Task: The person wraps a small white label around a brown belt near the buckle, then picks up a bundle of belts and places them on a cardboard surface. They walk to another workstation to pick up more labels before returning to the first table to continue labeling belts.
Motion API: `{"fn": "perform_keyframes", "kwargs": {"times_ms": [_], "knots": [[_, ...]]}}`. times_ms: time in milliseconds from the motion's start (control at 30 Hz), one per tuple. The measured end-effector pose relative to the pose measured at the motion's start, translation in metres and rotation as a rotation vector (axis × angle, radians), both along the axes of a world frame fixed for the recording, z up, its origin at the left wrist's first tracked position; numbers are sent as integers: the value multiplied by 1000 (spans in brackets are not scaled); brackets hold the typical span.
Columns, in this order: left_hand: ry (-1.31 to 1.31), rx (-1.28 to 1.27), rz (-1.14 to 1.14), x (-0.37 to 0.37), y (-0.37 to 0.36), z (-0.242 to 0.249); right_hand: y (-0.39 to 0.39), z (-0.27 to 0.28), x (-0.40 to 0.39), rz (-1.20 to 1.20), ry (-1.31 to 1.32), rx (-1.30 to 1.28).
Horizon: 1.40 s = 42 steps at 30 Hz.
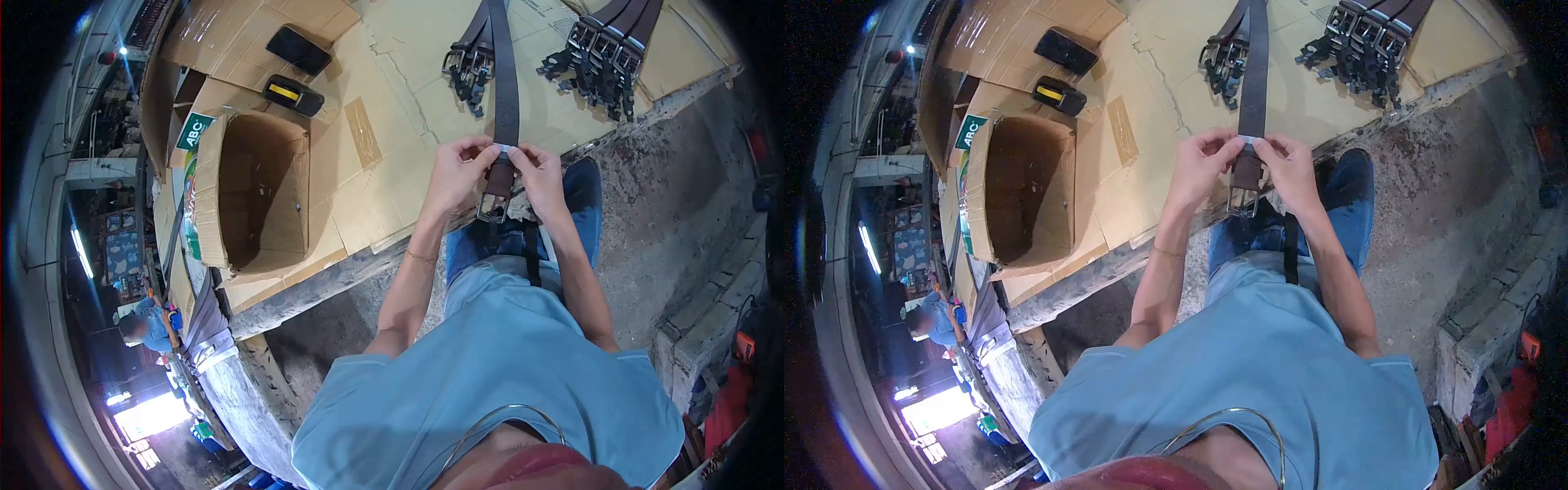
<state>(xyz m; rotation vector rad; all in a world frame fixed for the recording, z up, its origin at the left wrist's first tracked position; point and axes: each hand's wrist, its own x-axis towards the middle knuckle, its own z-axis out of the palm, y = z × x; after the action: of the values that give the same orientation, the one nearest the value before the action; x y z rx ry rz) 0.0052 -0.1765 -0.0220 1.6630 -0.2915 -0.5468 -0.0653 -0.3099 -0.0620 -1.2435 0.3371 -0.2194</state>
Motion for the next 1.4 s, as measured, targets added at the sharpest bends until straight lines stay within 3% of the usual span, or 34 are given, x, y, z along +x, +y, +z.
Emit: {"fn": "perform_keyframes", "kwargs": {"times_ms": [267,333,467,833,967,1167,1333,1400], "knots": [[-61,-17,3,4,1,-20,3,-24,1,-39,45,61],[-61,-24,-2,6,1,-21,6,-30,5,-112,27,214],[-61,21,8,6,0,-20,9,-37,6,-134,33,242],[-142,132,20,8,-8,-24,4,-35,5,-177,106,154],[-43,94,-19,12,-9,-23,5,-23,3,-175,92,207],[62,-48,32,13,-14,-27,7,-10,6,-114,-38,8],[100,-55,37,13,-20,-33,4,-15,6,-259,0,-22],[101,-78,-110,23,-18,-38,0,-16,5,-240,16,-51]]}}
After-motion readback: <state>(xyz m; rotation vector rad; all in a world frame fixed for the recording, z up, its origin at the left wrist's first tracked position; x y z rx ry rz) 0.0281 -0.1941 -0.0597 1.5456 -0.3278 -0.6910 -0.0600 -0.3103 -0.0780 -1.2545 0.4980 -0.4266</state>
